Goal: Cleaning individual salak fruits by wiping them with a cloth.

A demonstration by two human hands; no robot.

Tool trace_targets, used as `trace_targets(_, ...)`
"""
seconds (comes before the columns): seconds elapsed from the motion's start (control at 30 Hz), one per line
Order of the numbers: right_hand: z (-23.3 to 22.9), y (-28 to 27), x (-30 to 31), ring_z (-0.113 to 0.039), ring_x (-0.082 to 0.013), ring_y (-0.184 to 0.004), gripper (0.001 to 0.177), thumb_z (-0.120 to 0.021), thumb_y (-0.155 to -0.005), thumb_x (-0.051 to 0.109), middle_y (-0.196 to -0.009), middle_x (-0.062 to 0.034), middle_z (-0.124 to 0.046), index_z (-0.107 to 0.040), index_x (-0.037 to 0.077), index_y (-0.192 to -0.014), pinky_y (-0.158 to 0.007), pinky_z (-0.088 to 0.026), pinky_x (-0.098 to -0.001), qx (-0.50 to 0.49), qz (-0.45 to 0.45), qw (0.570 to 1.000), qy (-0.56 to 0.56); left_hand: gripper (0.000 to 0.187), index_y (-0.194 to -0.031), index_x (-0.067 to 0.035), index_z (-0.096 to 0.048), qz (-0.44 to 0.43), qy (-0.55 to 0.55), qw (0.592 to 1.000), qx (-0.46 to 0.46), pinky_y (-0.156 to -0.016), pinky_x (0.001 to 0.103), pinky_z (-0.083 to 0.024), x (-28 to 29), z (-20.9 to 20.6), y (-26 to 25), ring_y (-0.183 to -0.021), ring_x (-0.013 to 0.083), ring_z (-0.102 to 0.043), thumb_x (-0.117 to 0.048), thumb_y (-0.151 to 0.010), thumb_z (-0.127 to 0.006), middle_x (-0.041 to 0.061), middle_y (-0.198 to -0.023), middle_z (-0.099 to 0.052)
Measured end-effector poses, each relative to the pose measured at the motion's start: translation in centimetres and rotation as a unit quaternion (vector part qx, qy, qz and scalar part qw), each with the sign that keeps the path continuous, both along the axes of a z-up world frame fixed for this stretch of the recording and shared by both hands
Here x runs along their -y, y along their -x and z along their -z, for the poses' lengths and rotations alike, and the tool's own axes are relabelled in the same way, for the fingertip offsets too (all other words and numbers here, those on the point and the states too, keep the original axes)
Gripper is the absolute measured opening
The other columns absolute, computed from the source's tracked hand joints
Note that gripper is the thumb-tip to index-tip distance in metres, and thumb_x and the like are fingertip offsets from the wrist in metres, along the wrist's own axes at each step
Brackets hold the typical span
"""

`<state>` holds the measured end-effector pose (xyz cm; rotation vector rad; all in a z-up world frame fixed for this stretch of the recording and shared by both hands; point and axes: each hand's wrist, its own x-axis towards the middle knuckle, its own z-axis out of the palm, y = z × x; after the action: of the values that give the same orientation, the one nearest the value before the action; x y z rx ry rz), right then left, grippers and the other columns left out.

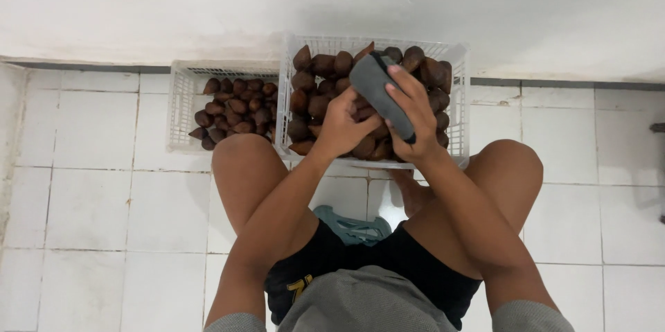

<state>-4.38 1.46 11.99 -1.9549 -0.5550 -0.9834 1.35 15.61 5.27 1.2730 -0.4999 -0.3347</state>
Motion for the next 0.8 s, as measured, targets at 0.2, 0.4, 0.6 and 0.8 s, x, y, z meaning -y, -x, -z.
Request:
trace_targets(0.2,4.4,-0.6,1.8,-0.065,-0.0281,-0.109,0.055,-0.09,-0.086,0.036,-0.113,-0.0129,-0.07,-0.065,0.0,-0.118,-0.1,-0.05,-0.0493,-0.388,0.113,0.759,-0.51,0.044,-0.136,-0.005,-0.064,0.042,0.033,0.998,0.02,-0.087,0.036,-0.065,-0.7,-2.3,0.3,-0.108,0.0227,-0.072,-0.004,-0.094,-0.077,0.014,-0.124,-0.071)
trace_targets(0.4,4.0,-0.1,2.8,-0.066,-0.0293,-0.113,0.06,-0.088,-0.091,0.04,-0.125,-0.023,-0.066,-0.06,-0.002,-0.124,-0.096,-0.052,-0.0497,-0.221,0.193,0.777,-0.557,0.044,-0.151,-0.006,-0.053,0.045,0.107,0.979,-0.168,-0.101,0.046,-0.061,-0.3,-2.0,-0.9,-0.124,0.0285,-0.062,-0.015,-0.109,-0.06,0.021,-0.145,-0.057)
trace_targets(0.6,1.4,0.3,0.1,-0.039,-0.0494,-0.145,0.05,-0.059,-0.107,0.022,-0.158,-0.0262,-0.041,-0.049,-0.002,-0.15,-0.116,-0.033,-0.0661,-0.099,0.017,0.995,0.017,0.043,-0.142,-0.006,-0.061,0.021,-0.017,0.995,-0.096,-0.103,0.048,-0.057,0.5,0.1,-0.5,-0.121,0.0266,-0.063,0.0,-0.099,-0.065,0.017,-0.133,-0.067)
trace_targets(0.8,1.5,-0.5,0.6,-0.05,-0.038,-0.14,0.035,-0.053,-0.11,0.018,-0.146,-0.0208,-0.057,-0.06,-0.001,-0.138,-0.117,-0.037,-0.056,-0.284,-0.011,0.939,-0.195,0.039,-0.133,-0.007,-0.064,-0.007,-0.134,0.99,0.05,-0.106,0.048,-0.051,-0.3,-1.3,1.1,-0.121,0.0269,-0.065,-0.013,-0.097,-0.076,0.016,-0.122,-0.073)
